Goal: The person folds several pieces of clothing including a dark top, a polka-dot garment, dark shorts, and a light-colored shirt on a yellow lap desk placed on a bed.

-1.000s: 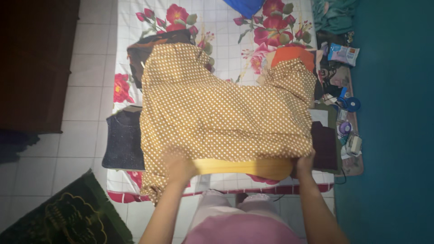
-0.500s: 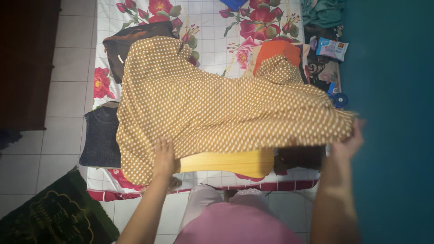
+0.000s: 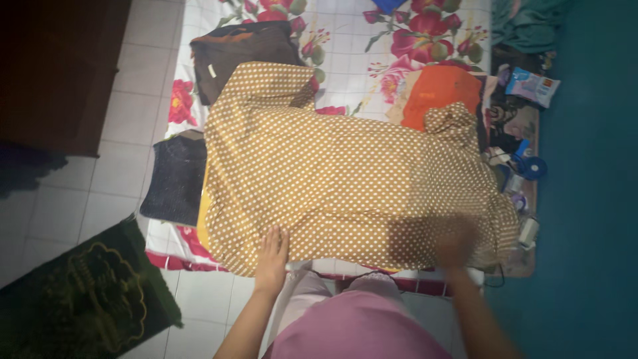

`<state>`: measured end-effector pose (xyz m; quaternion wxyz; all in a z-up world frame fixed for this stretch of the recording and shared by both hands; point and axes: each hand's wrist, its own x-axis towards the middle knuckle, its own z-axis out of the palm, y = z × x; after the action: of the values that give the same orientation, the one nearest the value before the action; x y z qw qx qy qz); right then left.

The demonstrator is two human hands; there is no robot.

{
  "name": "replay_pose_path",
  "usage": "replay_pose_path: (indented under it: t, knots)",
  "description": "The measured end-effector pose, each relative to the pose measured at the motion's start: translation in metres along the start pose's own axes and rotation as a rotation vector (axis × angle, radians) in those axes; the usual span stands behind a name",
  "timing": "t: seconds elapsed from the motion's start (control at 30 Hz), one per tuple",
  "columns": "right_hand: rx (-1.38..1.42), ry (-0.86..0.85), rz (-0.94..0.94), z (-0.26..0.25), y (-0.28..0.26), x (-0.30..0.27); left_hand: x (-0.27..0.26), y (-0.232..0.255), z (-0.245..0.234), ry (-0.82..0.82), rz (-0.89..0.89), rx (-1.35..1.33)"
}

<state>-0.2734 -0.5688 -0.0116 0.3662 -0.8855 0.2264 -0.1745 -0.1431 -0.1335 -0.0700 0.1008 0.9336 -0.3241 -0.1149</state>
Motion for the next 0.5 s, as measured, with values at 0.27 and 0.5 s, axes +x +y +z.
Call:
replay_pose_path:
  t: [0.27,0.5]
  knots:
    - [-0.549,-0.727,-0.537,0.139,-0.130,-0.033,0.018,0.031,-0.020,-0.026,-0.113,0.025]
    - [-0.271,-0.662,-0.489,0.124,-0.014,-0.049,-0.027,-0.014,-0.063,0.077,-0.288,-0.105]
